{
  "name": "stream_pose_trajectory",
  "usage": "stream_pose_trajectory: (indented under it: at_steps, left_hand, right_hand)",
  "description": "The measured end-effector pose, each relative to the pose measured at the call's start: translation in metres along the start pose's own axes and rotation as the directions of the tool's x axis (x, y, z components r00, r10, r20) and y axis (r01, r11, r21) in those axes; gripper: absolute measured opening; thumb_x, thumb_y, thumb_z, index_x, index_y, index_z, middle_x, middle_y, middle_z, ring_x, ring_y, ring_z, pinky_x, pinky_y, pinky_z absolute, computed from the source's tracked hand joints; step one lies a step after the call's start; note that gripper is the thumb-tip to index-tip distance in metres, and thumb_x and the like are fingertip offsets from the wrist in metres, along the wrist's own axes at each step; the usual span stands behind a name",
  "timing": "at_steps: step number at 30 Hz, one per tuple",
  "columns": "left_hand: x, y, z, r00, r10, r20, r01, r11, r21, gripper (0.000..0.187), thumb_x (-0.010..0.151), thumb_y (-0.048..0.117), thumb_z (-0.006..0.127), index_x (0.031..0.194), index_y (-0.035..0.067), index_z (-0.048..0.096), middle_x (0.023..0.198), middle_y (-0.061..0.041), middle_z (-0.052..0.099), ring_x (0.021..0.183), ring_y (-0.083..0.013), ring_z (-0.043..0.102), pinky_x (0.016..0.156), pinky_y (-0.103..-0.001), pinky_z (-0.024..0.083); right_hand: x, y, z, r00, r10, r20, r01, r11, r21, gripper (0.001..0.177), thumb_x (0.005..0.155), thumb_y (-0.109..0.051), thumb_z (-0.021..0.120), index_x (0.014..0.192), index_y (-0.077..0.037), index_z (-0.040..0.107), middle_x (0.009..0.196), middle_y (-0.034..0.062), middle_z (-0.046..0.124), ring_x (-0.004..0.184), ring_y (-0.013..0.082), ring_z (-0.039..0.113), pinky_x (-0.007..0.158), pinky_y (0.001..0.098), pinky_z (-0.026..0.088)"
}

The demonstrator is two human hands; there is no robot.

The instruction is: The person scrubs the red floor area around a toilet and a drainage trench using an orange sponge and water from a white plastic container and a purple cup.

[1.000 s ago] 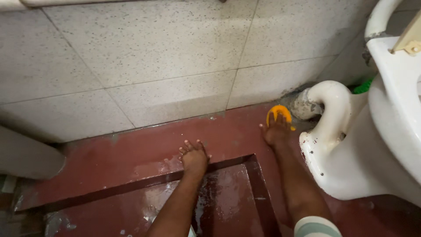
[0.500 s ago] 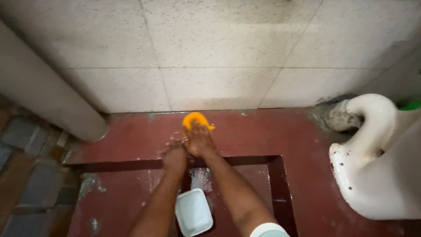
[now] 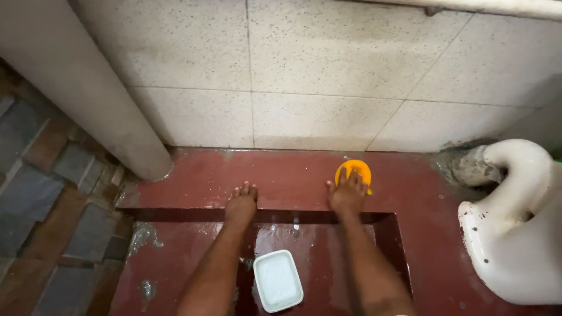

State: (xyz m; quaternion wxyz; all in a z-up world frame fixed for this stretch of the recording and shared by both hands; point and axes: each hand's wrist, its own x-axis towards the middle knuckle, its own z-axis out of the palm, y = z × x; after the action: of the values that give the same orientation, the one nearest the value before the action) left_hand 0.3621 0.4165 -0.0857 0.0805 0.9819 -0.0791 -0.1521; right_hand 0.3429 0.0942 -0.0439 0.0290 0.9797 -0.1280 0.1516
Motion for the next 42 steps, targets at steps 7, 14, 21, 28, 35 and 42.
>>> stream_pose_trajectory:
  at_steps: [7, 14, 21, 28, 35, 42]
  left_hand:
    - [-0.005, -0.001, -0.013, 0.995, -0.031, 0.096, 0.04, 0.995, -0.086, 0.057, 0.105, 0.019, 0.037, 0.161, 0.027, 0.026, 0.173, 0.003, 0.011, 0.157, -0.0278, 0.021, 0.122, -0.048, 0.029]
    - [-0.026, 0.004, -0.036, 0.997, -0.03, 0.076, 0.04, 0.99, -0.132, 0.055, 0.105, 0.019, 0.039, 0.159, 0.026, 0.029, 0.171, 0.004, 0.016, 0.156, -0.0236, 0.022, 0.123, -0.045, 0.027]
    - [-0.023, -0.007, -0.014, 0.994, 0.037, -0.104, -0.059, 0.974, -0.218, 0.053, 0.102, 0.013, 0.038, 0.155, 0.02, 0.04, 0.169, 0.0, 0.023, 0.155, -0.0261, 0.027, 0.122, -0.041, 0.03]
    - [-0.056, -0.032, -0.023, 0.985, -0.069, -0.157, 0.053, 0.993, -0.104, 0.053, 0.103, 0.012, 0.039, 0.156, 0.02, 0.039, 0.169, -0.007, 0.023, 0.154, -0.0277, 0.026, 0.124, -0.047, 0.022]
    - [-0.07, -0.059, -0.039, 0.991, -0.129, -0.044, 0.121, 0.982, -0.148, 0.071, 0.092, 0.015, 0.055, 0.16, 0.02, 0.033, 0.172, -0.003, 0.019, 0.157, -0.0254, 0.021, 0.126, -0.044, 0.021]
    - [-0.056, -0.054, -0.044, 0.987, -0.161, 0.005, 0.156, 0.951, -0.266, 0.05, 0.106, 0.034, 0.042, 0.153, 0.017, 0.041, 0.169, -0.006, 0.023, 0.155, -0.0295, 0.024, 0.124, -0.049, 0.025]
  right_hand:
    - [-0.084, -0.158, -0.022, 0.782, -0.426, -0.455, 0.546, 0.82, 0.172, 0.054, 0.09, -0.033, 0.059, 0.139, -0.01, 0.062, 0.136, 0.0308, 0.058, 0.123, 0.0464, 0.057, 0.105, 0.06, 0.039]
    - [-0.068, -0.103, -0.014, 0.935, -0.337, -0.113, 0.353, 0.841, 0.411, 0.054, 0.092, -0.039, 0.057, 0.142, -0.017, 0.056, 0.142, 0.0237, 0.059, 0.122, 0.0438, 0.058, 0.109, 0.059, 0.043]
    - [-0.026, -0.054, 0.004, 0.994, -0.11, 0.024, 0.107, 0.99, 0.093, 0.071, 0.094, -0.049, 0.054, 0.155, -0.014, 0.041, 0.157, 0.0269, 0.037, 0.145, 0.0446, 0.035, 0.117, 0.0646, 0.021]
    - [-0.044, -0.163, -0.008, 0.881, -0.405, 0.246, 0.378, 0.914, 0.152, 0.085, 0.085, -0.047, 0.061, 0.16, -0.018, 0.031, 0.163, 0.0258, 0.028, 0.151, 0.0399, 0.027, 0.12, 0.0602, 0.016]
    - [-0.032, -0.223, 0.038, 0.69, -0.707, 0.156, 0.407, 0.557, 0.724, 0.071, 0.086, -0.021, 0.057, 0.156, -0.017, 0.044, 0.167, 0.0202, 0.029, 0.157, 0.0362, 0.02, 0.122, 0.0558, 0.005]
    - [-0.001, -0.203, 0.074, 0.921, -0.352, 0.165, -0.198, -0.059, 0.978, 0.047, 0.095, 0.0, 0.052, 0.142, 0.002, 0.052, 0.14, 0.0165, 0.061, 0.136, 0.0266, 0.055, 0.119, 0.0374, 0.04]
